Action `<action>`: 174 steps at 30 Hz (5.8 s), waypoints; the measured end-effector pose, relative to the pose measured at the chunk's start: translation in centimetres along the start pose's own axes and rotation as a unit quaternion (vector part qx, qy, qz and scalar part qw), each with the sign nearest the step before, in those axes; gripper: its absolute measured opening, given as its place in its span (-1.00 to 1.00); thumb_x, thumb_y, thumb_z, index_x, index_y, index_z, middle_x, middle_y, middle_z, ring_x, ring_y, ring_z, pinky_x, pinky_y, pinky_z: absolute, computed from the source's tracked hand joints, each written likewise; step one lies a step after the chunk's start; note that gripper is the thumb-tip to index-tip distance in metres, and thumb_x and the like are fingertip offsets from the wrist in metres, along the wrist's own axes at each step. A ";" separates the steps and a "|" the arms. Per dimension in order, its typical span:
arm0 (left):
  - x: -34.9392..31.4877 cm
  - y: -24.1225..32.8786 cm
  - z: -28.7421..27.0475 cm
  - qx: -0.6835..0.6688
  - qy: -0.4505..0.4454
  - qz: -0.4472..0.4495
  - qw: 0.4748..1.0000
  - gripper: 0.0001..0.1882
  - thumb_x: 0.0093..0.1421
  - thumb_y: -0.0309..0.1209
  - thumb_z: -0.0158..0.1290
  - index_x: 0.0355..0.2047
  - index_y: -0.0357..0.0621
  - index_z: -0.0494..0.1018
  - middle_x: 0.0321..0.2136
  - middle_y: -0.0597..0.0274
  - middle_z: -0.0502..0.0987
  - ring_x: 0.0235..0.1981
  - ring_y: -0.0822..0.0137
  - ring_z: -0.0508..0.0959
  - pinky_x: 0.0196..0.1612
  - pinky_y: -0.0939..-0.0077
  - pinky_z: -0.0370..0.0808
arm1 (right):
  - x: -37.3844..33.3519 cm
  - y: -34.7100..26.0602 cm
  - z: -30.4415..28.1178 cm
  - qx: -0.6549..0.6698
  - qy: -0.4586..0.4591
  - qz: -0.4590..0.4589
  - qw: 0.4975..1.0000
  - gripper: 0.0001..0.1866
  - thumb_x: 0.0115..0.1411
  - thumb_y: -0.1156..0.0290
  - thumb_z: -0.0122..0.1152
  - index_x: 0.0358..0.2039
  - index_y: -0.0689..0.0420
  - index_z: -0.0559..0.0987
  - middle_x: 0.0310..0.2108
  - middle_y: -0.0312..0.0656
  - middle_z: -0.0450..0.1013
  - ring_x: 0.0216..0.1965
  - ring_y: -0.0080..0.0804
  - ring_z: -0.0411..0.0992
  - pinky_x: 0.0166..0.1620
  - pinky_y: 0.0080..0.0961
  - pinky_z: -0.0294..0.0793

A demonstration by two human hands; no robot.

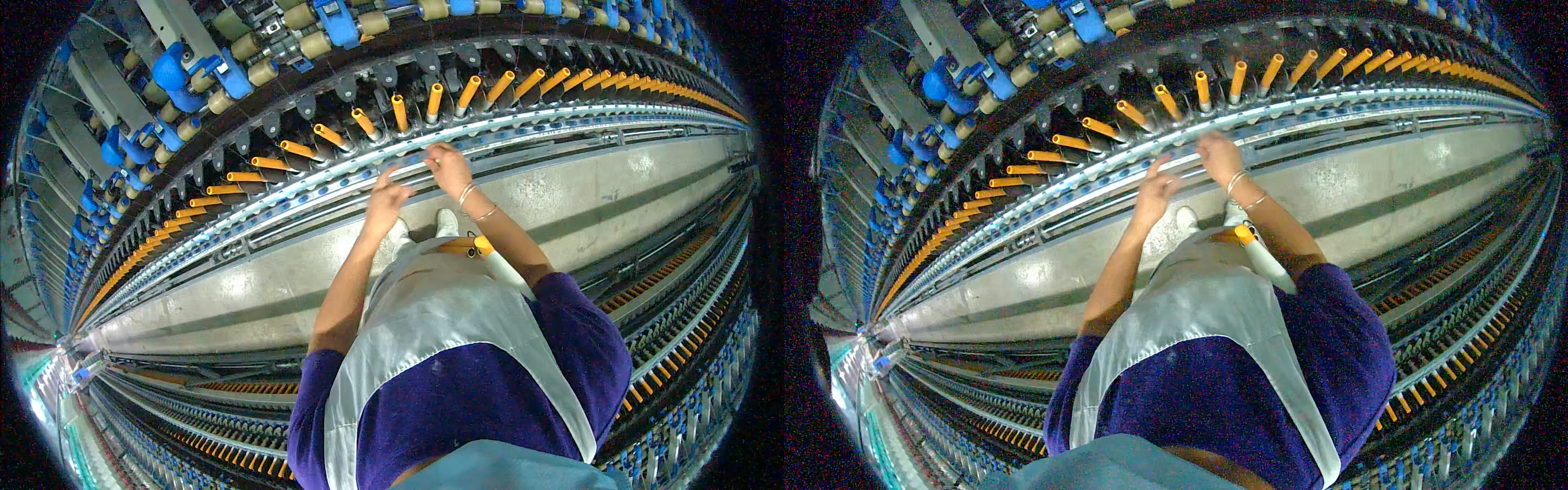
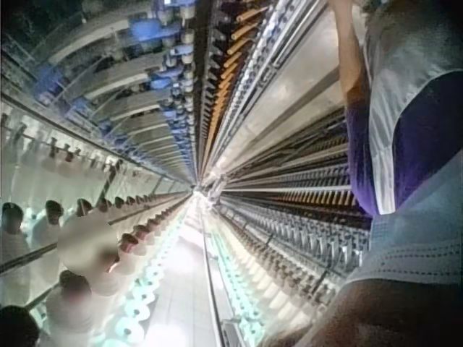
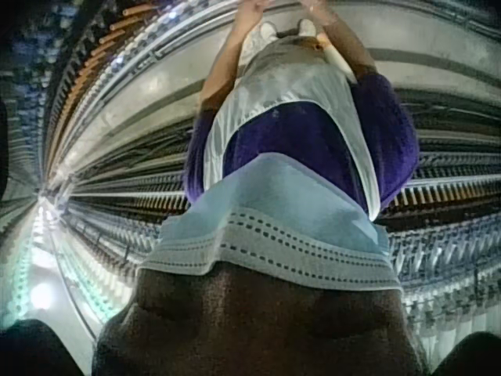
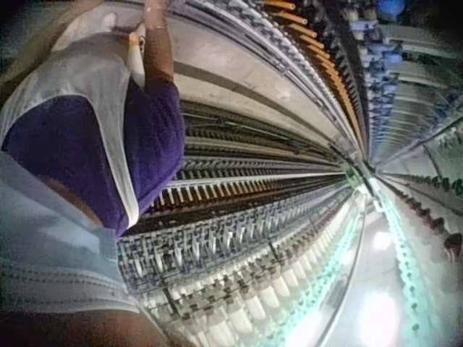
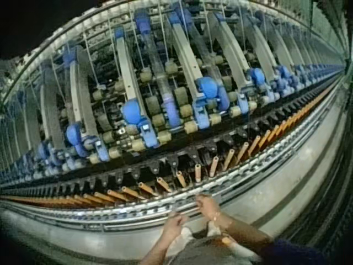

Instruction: The person threads white yarn through guides on a circular textile machine, then repeatedly removes and replaces yellow spools along the machine's ring. The person handles spools one at a time, aligning and seating them into the machine's holders.

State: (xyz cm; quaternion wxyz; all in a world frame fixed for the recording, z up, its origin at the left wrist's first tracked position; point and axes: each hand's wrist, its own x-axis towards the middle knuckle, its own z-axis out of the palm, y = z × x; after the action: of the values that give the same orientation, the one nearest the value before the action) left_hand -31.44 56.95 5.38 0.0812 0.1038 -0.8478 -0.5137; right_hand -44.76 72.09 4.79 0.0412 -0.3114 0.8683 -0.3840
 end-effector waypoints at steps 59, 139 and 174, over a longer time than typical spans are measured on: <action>6.4 0.0 2.6 -0.068 0.290 -0.195 0.934 -0.92 0.01 -0.49 0.16 -0.48 -0.24 0.59 -0.57 0.24 0.54 -0.48 0.33 0.48 -0.29 0.47 0.40 | 0.1 7.4 -9.1 0.156 0.049 0.211 0.964 -0.87 0.11 0.47 0.16 -0.45 0.27 0.59 -0.58 -0.14 0.54 -0.60 -0.44 0.52 -0.50 -0.56 0.49; 11.5 17.2 -8.7 -0.376 -0.087 -0.007 0.922 -0.76 0.02 -0.59 -0.15 -0.32 -0.30 0.47 -0.68 0.36 0.32 -0.65 0.52 0.25 -0.54 0.67 0.15 | 16.5 -20.8 -23.6 -0.237 0.216 -0.215 0.922 -0.76 0.12 0.27 0.09 -0.48 0.15 0.60 -0.54 -0.06 0.50 -0.49 -0.08 0.48 -0.39 -0.26 0.48; -5.5 -21.6 -21.5 -0.491 0.100 -0.377 0.779 -0.68 0.18 -0.44 -0.02 -0.06 -0.28 0.32 -0.18 0.09 0.47 -0.07 0.20 0.42 0.00 0.32 0.31 | 4.7 -31.6 -1.5 0.269 0.033 0.083 0.959 -0.65 0.30 0.21 -0.04 -0.35 0.24 0.56 -0.67 -0.33 0.40 -0.70 -0.69 0.29 -0.63 -0.74 0.22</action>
State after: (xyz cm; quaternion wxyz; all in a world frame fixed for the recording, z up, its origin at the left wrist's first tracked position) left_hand -18.90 30.25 -4.11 0.0052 0.4117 -0.3605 -0.8370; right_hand -32.89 54.20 28.52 0.1271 -0.2028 0.7563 -0.6088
